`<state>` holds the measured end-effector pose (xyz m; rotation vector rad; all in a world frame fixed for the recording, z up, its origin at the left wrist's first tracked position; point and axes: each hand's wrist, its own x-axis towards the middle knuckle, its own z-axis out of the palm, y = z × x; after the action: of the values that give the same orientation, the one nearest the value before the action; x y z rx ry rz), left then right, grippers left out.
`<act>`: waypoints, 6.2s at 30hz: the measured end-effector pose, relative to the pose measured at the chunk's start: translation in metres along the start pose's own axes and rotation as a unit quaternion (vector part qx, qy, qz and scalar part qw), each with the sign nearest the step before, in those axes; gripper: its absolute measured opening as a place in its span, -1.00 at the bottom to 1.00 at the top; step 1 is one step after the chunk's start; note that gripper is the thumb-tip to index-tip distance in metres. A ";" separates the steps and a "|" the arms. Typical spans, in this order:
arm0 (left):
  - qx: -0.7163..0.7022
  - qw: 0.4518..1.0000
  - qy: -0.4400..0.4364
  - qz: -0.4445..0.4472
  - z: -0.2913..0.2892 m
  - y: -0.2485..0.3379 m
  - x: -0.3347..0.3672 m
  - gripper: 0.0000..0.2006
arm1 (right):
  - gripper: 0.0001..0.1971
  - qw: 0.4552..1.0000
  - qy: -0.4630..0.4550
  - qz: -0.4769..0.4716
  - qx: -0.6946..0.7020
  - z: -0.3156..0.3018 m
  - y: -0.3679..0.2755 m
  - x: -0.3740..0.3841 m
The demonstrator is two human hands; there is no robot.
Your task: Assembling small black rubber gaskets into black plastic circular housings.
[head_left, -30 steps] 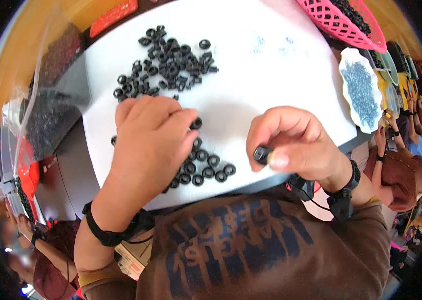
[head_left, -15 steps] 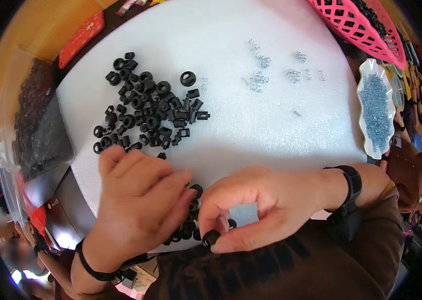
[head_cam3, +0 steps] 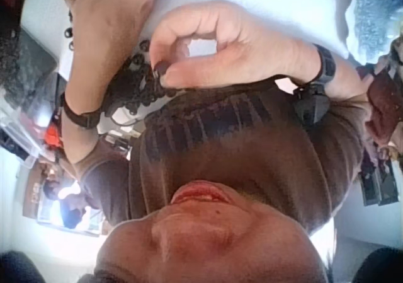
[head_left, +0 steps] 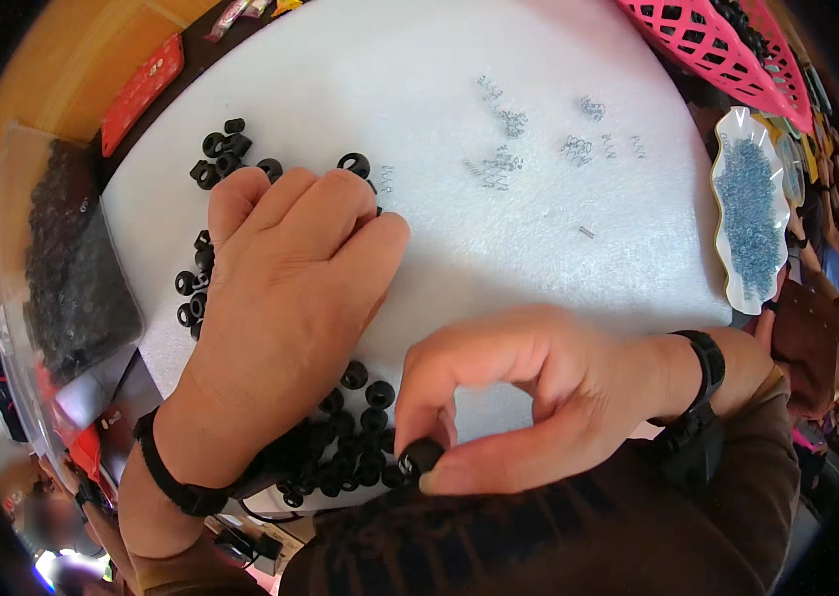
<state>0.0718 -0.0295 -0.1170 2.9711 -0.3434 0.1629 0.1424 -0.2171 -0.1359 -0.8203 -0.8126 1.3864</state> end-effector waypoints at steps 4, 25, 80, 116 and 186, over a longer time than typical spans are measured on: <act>-0.088 0.994 0.062 -0.034 -0.015 0.005 -0.013 -0.69 | -0.80 0.999 0.039 -0.022 -0.005 -0.003 -0.001 0.001; -0.521 0.786 0.254 -0.217 -0.068 0.003 -0.121 -0.78 | -0.83 0.990 0.073 -0.093 -0.071 0.062 -0.014 0.077; -0.116 0.956 0.267 -0.027 -0.025 -0.023 -0.101 -0.50 | -0.85 0.978 0.154 -0.030 0.135 0.045 0.002 0.089; 0.049 0.978 0.201 -0.026 -0.040 -0.023 -0.099 -0.75 | -0.78 0.984 0.070 -0.057 -0.153 0.038 -0.005 0.092; -0.143 0.967 0.121 -0.173 -0.070 0.000 -0.046 -0.92 | -0.74 0.943 0.255 -0.178 0.119 -0.025 -0.072 0.018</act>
<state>0.0206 -0.0082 -0.0542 2.6310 0.1705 0.3929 0.2002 -0.2013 -0.0856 -0.7523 -0.3552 0.8709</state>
